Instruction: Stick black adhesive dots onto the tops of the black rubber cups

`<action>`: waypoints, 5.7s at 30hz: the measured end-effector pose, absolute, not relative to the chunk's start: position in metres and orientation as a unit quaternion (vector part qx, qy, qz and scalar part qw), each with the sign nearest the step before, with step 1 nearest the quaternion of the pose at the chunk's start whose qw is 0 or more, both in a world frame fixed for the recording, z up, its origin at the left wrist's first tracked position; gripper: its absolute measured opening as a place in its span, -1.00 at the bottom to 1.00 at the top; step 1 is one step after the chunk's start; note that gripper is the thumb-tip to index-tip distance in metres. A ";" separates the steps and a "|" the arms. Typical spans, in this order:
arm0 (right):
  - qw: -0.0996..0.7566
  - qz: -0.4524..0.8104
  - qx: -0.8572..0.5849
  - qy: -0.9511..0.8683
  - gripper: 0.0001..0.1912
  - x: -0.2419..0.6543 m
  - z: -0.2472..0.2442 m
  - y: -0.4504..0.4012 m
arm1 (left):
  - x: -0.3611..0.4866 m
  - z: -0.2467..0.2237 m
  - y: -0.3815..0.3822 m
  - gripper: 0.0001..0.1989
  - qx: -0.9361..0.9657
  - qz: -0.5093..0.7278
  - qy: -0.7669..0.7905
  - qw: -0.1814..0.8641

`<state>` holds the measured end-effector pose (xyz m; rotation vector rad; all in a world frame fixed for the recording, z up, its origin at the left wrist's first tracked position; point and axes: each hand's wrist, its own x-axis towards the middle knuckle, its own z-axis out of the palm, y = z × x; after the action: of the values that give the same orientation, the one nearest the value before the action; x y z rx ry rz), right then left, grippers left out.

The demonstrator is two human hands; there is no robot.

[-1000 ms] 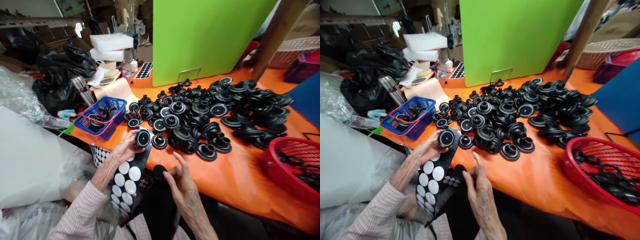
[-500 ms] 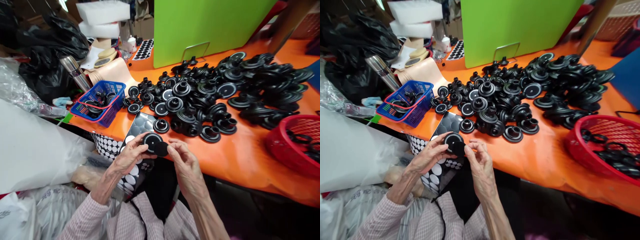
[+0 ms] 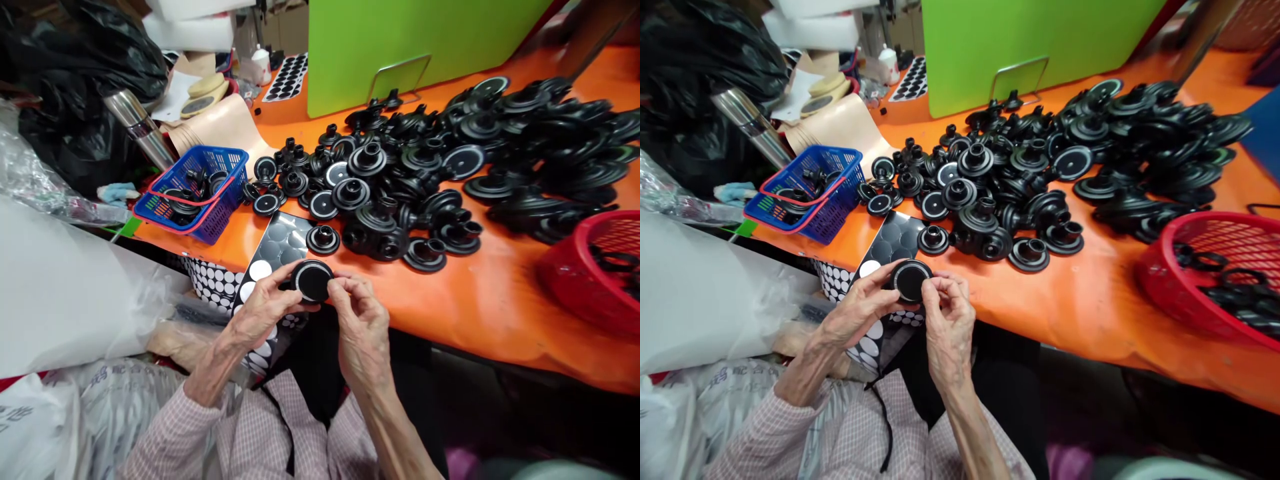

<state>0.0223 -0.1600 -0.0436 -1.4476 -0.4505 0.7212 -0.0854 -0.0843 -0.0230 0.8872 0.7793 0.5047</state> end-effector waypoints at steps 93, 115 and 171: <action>0.464 -0.106 -0.669 -0.570 -0.77 0.006 -0.080 -0.141 | -0.138 -0.016 -0.043 -0.69 0.706 0.223 0.586 0.329; 0.687 0.366 -0.587 -0.224 -0.72 0.043 -0.068 -0.154 | -0.066 -0.070 -0.010 -0.67 0.540 0.372 0.412 0.633; 0.563 0.293 -0.656 -0.409 -0.64 0.040 -0.055 -0.126 | -0.102 -0.058 -0.017 -0.48 0.494 0.257 0.319 0.767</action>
<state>0.0403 -0.1265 -0.0547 -1.5447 -0.9632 0.6891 -0.1016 -0.0165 -0.0583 1.0730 0.6916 0.5580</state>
